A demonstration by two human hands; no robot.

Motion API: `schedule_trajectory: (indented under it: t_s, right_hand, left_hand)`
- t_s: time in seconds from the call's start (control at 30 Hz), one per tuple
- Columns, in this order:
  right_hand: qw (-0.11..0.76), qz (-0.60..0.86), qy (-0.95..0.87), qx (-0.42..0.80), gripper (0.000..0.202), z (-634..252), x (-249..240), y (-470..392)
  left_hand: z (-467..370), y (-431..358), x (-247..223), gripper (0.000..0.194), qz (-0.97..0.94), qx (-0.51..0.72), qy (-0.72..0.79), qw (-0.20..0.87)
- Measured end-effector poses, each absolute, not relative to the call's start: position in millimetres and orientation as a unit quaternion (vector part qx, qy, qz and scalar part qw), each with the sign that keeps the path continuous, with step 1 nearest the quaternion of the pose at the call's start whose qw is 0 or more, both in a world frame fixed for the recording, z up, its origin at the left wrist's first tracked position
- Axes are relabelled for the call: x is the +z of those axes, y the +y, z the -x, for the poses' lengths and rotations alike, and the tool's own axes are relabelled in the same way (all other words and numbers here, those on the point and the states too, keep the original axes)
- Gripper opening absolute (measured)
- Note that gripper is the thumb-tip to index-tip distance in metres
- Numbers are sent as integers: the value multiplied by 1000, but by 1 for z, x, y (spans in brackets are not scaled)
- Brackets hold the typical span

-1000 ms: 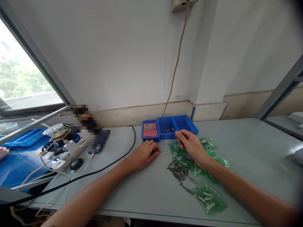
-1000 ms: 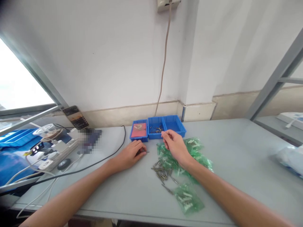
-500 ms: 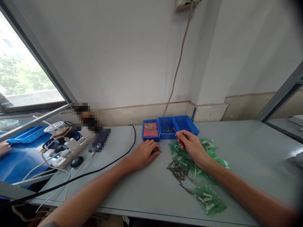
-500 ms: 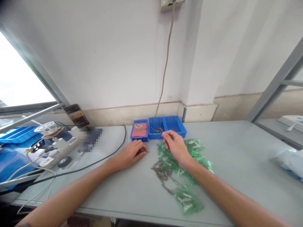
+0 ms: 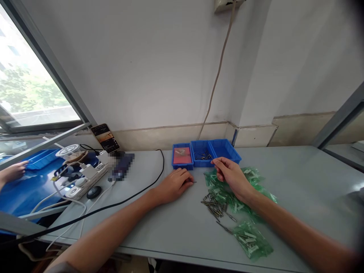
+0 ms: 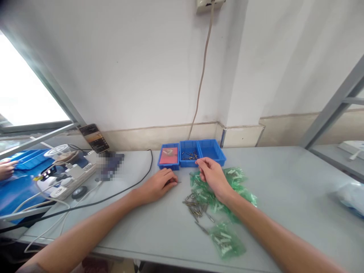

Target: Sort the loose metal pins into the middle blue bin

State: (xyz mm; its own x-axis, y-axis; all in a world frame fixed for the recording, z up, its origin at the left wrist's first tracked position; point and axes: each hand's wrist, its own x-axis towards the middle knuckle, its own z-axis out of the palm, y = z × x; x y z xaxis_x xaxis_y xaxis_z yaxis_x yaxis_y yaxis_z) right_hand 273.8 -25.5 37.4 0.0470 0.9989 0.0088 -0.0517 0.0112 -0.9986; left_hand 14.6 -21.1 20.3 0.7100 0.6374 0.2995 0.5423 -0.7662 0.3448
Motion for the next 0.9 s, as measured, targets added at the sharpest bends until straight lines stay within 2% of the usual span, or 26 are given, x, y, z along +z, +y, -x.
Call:
schedule_trajectory:
  t_s: [0.23, 0.43, 0.53, 0.63, 0.9]
  right_hand:
    - [491, 507, -537, 462, 41, -275, 36, -25]
    - [365, 458, -781, 217, 20, -270, 30, -35]
    - [291, 422, -848, 138, 13, -266, 26, -39]
    - [256, 414, -865, 125, 15, -265, 25, -41]
    - [290, 381, -859, 182, 23, -263, 29, -42]
  left_hand:
    - [-16, -21, 18, 15, -917, 214, 310, 132]
    - [-16, -19, 13, 15, -918, 227, 300, 129]
    - [-17, -22, 14, 16, -920, 226, 295, 128]
    - [-19, -25, 18, 17, -922, 231, 280, 132]
    - [-20, -27, 17, 22, -908, 297, 275, 110]
